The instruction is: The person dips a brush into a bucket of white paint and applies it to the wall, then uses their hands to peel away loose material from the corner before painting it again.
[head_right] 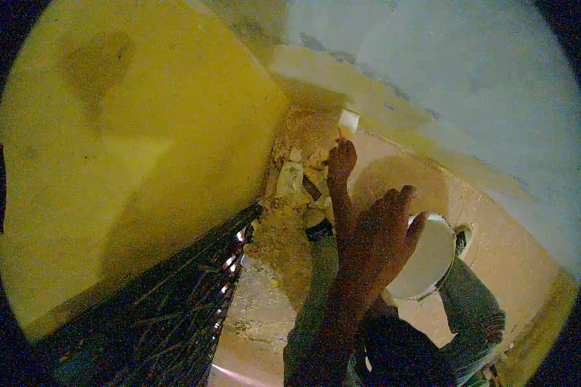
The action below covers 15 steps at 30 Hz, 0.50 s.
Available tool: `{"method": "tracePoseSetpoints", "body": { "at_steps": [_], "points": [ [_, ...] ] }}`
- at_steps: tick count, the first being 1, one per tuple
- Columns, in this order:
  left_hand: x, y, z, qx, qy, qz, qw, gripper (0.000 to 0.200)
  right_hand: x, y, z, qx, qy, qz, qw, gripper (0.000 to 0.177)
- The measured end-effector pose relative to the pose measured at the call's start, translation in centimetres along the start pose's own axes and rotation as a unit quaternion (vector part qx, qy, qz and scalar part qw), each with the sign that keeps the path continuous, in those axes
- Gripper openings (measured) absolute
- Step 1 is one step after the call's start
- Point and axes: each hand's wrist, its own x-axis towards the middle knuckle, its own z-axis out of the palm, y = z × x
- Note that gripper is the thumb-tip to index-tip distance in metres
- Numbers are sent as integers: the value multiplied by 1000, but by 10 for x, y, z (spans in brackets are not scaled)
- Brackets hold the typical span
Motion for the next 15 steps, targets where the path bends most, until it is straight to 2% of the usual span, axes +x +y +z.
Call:
{"method": "tracePoseSetpoints", "body": {
  "at_steps": [1,2,3,4,6,8,9,11,15],
  "points": [
    [0,1,-1,2,3,6,1000,36,11,-23,-7,-245,-59,-109,962,26],
    [-1,3,-2,6,8,8,1000,35,17,-45,-11,-471,-112,-210,850,24],
    [-3,1,1,5,6,7,1000,35,16,-52,-9,-661,-155,-297,671,23],
    [-4,-3,7,-5,28,21,999,35,17,-57,-6,-801,-188,-360,440,23],
    [-7,-9,21,-19,50,38,998,35,31,-76,3,-783,-175,-390,452,26],
    [-9,-11,33,-71,-21,-3,997,35,55,-123,12,-795,-193,-331,470,24],
    [-7,-9,29,-71,-19,0,997,35,53,-117,17,-797,-184,-328,473,24],
    [-3,-4,19,5,52,80,995,33,25,-69,24,-804,-157,-344,458,25],
    [-1,-2,13,-5,7,38,999,33,-21,-22,29,-822,-124,-362,422,28]
  ]
}}
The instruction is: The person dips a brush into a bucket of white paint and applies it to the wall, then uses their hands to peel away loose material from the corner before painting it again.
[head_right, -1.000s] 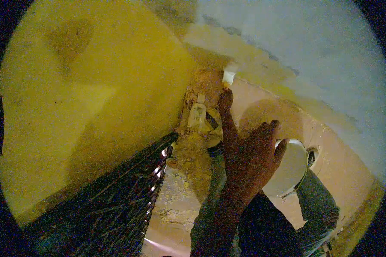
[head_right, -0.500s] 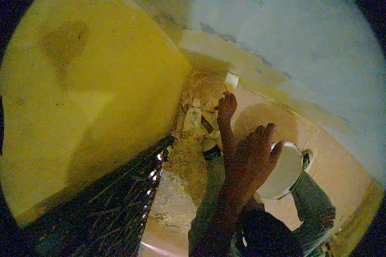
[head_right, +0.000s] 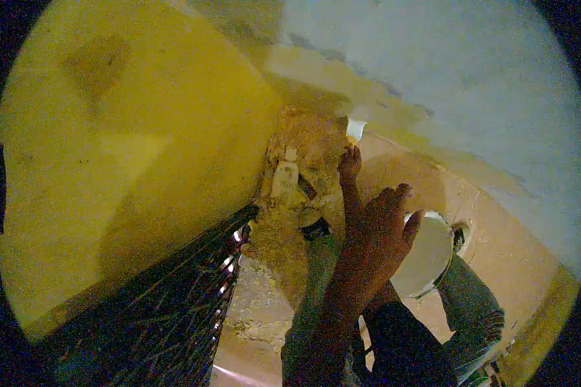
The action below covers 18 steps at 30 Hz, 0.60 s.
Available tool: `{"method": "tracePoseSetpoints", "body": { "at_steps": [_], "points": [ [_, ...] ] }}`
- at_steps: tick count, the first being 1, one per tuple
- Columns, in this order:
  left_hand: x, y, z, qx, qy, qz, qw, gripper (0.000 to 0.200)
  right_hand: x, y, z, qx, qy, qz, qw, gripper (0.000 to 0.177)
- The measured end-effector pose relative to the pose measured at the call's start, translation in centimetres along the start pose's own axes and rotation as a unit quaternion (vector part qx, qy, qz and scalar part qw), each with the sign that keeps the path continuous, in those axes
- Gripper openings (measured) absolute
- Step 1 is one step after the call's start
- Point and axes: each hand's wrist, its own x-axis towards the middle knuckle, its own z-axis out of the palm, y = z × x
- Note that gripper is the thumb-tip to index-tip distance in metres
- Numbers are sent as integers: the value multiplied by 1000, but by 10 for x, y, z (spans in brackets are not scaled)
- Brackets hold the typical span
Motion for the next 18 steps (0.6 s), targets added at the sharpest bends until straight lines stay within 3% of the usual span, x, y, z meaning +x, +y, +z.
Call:
{"method": "tracePoseSetpoints", "body": {
  "at_steps": [5,8,11,13,15,18],
  "points": [
    [-1,0,8,-5,-4,-10,1000,32,10,18,-1,-33,-13,29,999,32],
    [0,4,7,-6,-7,-11,1000,32,39,93,-20,-59,-38,79,994,35],
    [0,3,3,-8,-44,-13,999,32,83,191,-56,-124,-68,221,965,38],
    [-5,-3,20,-43,-24,-27,998,32,94,189,-56,-142,-69,257,953,39],
    [-3,-4,23,-79,0,-41,996,32,94,142,-33,37,53,172,983,35],
    [0,1,12,-66,-39,-32,997,33,34,53,-20,38,19,66,997,34]
  ]
}}
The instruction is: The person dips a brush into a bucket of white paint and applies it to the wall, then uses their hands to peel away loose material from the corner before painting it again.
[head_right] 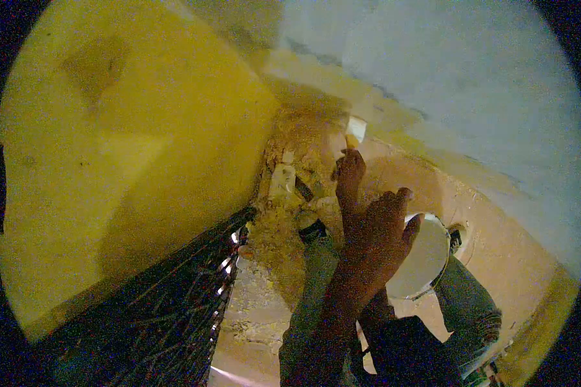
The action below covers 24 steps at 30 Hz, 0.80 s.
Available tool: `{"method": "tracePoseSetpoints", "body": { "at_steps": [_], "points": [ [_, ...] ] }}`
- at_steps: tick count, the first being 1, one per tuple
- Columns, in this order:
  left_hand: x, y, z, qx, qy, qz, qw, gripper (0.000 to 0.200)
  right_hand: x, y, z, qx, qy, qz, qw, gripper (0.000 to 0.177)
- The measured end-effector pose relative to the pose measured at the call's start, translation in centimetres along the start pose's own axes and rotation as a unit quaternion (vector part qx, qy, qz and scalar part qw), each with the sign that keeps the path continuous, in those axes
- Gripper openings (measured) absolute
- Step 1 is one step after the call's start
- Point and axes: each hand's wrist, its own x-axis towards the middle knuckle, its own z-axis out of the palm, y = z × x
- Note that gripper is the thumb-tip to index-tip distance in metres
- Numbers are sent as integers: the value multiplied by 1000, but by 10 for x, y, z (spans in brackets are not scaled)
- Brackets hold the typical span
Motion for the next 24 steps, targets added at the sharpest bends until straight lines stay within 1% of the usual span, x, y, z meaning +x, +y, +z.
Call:
{"method": "tracePoseSetpoints", "body": {
  "at_steps": [1,2,3,5,6,7,8,9,11,15,18,19,20,22,23,24],
  "points": [
    [0,2,-3,27,20,11,999,34,-26,-29,2,-13,3,-21,1000,34],
    [-1,3,-5,54,39,22,998,34,-50,-50,-2,-21,9,-22,999,34],
    [-2,1,-3,54,38,21,998,34,-64,-63,-5,-27,14,-33,999,35],
    [-5,-6,4,46,78,57,994,35,-72,-76,-11,-37,18,-56,998,35],
    [-6,-6,6,44,78,60,994,35,-70,-75,-13,-37,18,-58,997,35],
    [-6,-6,7,-17,21,3,1000,35,-66,-74,-16,-39,19,-57,997,35],
    [-4,-6,7,-78,-37,-55,995,35,-62,-73,-19,-40,17,-57,997,35],
    [-2,-3,5,-79,-36,-53,995,35,-60,-72,-21,-38,16,-52,998,36],
    [0,1,-1,31,53,22,998,36,-54,-66,-28,-38,10,-45,998,36],
    [0,-1,4,77,50,47,995,36,-34,-38,-44,-43,-4,-12,999,37],
    [-1,1,5,107,47,66,991,36,4,3,-66,-45,-19,37,998,38],
    [-1,4,5,42,-1,0,999,35,22,18,-72,-44,-24,64,997,38],
    [0,6,5,-23,-49,-66,996,35,40,29,-78,-45,-30,92,994,39],
    [1,8,2,-26,-51,-54,997,35,57,16,-71,-49,-36,139,988,39],
    [1,7,0,-28,-52,-46,997,35,53,15,-70,-48,-37,139,988,39],
    [1,6,0,-28,-53,-47,997,35,33,-18,-46,-20,-25,107,994,39]
  ]
}}
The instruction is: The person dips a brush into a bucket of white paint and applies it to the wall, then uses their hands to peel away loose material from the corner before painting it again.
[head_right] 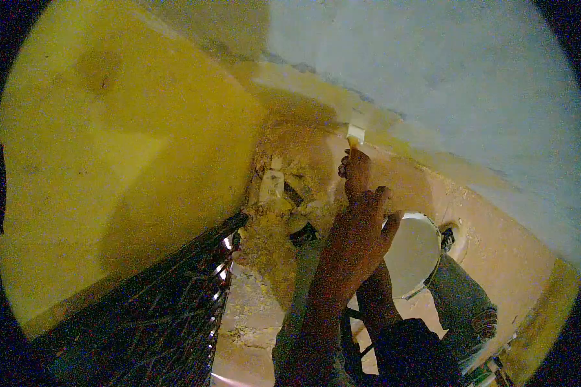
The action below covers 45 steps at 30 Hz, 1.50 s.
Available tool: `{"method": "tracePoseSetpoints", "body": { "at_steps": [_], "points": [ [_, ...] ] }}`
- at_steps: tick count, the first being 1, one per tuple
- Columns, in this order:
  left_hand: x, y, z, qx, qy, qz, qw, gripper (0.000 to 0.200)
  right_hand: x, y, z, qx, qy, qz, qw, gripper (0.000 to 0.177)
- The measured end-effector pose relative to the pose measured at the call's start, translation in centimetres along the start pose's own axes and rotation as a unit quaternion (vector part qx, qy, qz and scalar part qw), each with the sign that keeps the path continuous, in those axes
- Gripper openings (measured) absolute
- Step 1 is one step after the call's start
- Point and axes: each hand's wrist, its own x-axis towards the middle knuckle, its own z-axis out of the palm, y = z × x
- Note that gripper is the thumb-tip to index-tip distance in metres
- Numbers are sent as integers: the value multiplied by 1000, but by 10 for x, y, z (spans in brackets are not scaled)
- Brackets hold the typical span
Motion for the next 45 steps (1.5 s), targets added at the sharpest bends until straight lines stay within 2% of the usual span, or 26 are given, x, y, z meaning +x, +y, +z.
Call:
{"method": "tracePoseSetpoints", "body": {
  "at_steps": [3,8,9,11,15,16,17,18,20,23,24,26,28,30,31,33,34,35,36,37,38,39,42,43,45],
  "points": [
    [3,-3,1,1,-25,-11,1000,34,-57,-53,27,6,3,-44,999,36],
    [6,-4,-4,6,67,122,990,34,-117,-87,43,67,34,-83,994,35],
    [6,-3,-5,5,69,124,990,34,-121,-89,44,77,38,-86,993,34],
    [3,-5,-7,-156,-63,14,986,30,-130,-92,45,107,50,-89,989,34],
    [8,8,-17,-99,-60,74,990,26,-124,-83,50,139,57,-76,986,32],
    [8,20,-29,-200,-131,-20,971,24,-122,-80,50,139,58,-74,986,32],
    [8,26,-37,-296,-198,-114,928,22,-113,-75,50,52,53,-83,994,31],
    [7,22,-30,-296,-198,-114,928,22,-107,-70,50,-35,47,-92,994,30],
    [2,12,-9,-138,-40,8,990,20,-105,-66,44,-32,39,-90,995,30],
    [3,10,-5,-105,-6,33,994,21,-105,-70,49,-54,46,-60,996,31],
    [3,12,-4,-103,-7,35,994,21,-104,-73,50,-77,56,-36,995,32],
    [2,15,-8,-161,-68,-23,984,21,-97,-72,50,-65,58,-26,996,33],
    [2,16,-10,-186,-82,-49,978,20,-93,-74,56,-54,57,-14,997,34],
    [1,18,-8,-211,-95,-75,970,20,-92,-83,56,94,-16,49,994,31],
    [1,15,-7,-210,-94,-42,972,18,-97,-95,67,92,-15,49,994,31],
    [4,16,-13,-210,-92,-12,973,17,-110,-118,93,54,-10,-49,997,33],
    [6,23,-23,-326,-197,-68,922,16,-113,-117,95,53,-11,-48,997,33],
    [7,26,-30,-431,-294,-122,844,15,-118,-115,95,32,-22,-60,997,32],
    [8,25,-29,-430,-292,-121,846,15,-124,-112,94,13,-34,-72,997,33],
    [9,22,-26,-474,-275,-79,833,19,-131,-106,94,13,-36,-72,997,33],
    [9,18,-23,-517,-257,-37,816,24,-140,-98,93,57,-38,-70,995,31],
    [10,14,-23,-518,-256,-37,815,24,-148,-91,91,99,-39,-69,992,29],
    [15,4,-29,-586,-47,-54,807,16,-166,-79,81,93,-13,-63,994,28],
    [15,4,-34,-588,-46,-52,806,16,-169,-78,77,71,-1,-63,995,28],
    [12,6,-47,-514,111,-141,839,15,-172,-80,68,18,22,-58,998,27]
  ]
}}
